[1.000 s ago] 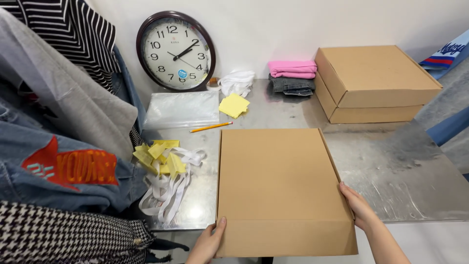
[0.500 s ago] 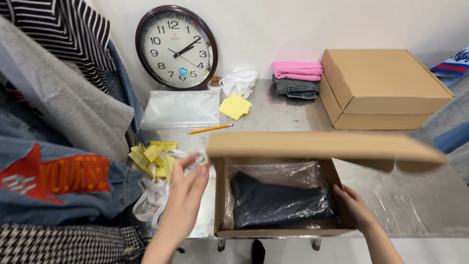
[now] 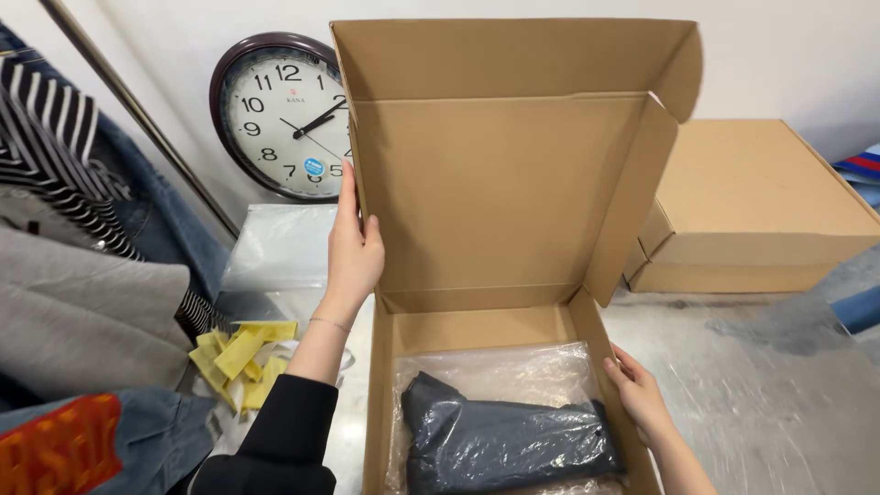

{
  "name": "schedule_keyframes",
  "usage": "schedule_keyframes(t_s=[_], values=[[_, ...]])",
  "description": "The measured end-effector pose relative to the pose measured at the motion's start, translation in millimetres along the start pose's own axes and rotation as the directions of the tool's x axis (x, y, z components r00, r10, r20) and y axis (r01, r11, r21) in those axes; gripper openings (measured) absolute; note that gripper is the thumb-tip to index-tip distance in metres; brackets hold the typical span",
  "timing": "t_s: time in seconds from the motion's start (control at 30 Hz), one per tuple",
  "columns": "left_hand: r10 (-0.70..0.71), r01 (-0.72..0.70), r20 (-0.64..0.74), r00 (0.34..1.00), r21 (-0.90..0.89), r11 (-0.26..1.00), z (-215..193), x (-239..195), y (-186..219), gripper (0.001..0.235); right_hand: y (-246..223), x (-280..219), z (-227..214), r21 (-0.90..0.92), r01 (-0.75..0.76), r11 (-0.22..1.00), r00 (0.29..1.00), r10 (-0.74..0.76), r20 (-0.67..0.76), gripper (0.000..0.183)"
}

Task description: The person picks up a cardboard box tied with a white ribbon and places it on a metal table. They untie the ribbon, open the box, and remove a plastic-wrapped item. The person then removes the item from the plastic bag, places it on the table, and folds the plastic bag.

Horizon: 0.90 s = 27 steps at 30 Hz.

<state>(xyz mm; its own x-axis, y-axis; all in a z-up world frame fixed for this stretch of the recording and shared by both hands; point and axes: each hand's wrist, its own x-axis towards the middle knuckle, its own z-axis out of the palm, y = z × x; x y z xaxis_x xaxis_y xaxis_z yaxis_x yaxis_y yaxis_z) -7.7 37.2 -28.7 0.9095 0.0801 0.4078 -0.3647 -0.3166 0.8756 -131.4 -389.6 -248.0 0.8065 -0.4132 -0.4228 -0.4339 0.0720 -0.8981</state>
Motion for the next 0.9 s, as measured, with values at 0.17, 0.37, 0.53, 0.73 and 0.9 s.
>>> schedule_keyframes(t_s=[0.17,0.37,0.53,0.73,0.9], values=[[-0.207,0.208,-0.022,0.978,0.089,0.974,22,20,-75,0.079,-17,10,18,0.025,-0.048,0.999,0.999,0.048,0.01,0.052],[-0.302,0.314,-0.095,0.949,0.156,0.937,39,40,-138,0.072,-39,20,29,-0.004,-0.097,0.995,0.995,0.097,0.015,0.056],[-0.423,0.445,-0.149,0.894,0.163,0.881,44,68,-162,0.067,-46,28,41,-0.012,-0.122,0.993,0.992,0.122,0.016,0.056],[-0.397,0.423,-0.157,0.904,0.199,0.884,53,62,-174,0.063,-57,19,49,-0.017,-0.158,0.987,0.987,0.158,-0.02,0.056],[0.114,0.008,-0.183,0.976,0.556,0.831,74,-21,-115,0.064,-58,-6,51,-0.359,0.523,0.773,0.777,-0.606,-0.17,0.034]])
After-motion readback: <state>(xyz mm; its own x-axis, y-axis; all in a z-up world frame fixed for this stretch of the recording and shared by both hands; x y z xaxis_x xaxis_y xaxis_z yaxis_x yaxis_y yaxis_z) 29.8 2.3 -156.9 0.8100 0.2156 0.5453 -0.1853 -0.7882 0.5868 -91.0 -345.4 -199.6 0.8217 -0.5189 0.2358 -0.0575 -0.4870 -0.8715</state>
